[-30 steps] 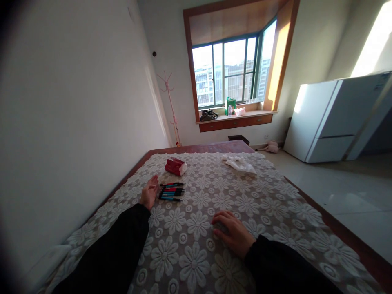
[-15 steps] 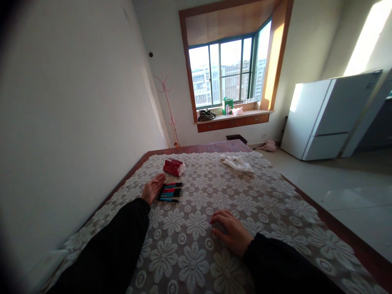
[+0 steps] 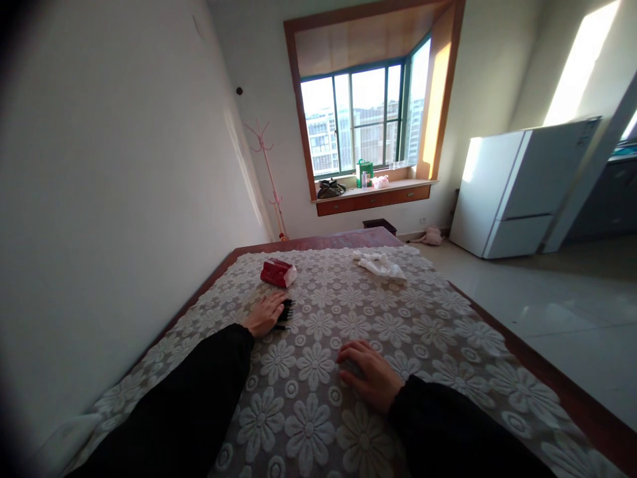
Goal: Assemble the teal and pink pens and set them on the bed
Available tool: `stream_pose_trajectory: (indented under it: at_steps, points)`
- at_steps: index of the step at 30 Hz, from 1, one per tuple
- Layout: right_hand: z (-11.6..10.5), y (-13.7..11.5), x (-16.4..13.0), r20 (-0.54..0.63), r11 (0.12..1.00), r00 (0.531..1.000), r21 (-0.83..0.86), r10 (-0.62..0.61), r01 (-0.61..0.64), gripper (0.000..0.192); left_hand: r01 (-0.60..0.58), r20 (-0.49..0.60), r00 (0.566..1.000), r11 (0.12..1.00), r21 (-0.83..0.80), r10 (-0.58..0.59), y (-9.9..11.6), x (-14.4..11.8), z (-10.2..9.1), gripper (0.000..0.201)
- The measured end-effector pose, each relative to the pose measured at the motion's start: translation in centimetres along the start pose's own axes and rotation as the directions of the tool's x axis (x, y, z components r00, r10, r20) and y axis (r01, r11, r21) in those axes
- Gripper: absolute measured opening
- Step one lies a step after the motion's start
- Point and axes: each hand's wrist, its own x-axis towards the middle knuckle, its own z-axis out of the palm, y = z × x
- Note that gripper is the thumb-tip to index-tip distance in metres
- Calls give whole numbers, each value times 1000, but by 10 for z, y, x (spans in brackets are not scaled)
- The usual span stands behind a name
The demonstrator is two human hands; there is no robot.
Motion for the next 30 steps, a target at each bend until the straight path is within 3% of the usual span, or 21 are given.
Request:
stream_pose_trajectory:
  at_steps: [11,20,30]
  points:
    - [2,5,1,-7,1000,1000,10,3,-3,25,-59,71,996,977,206,45,6,-15,-1,54]
    - [3,5,1,-4,1000,1000,2,3,-3,23,-55,77,996,971,232,38,0,-11,2,61]
    - [2,5,0,-10,1000,1000,4,7,-7,25,-68,76,996,974,215,52,2,-16,2,54]
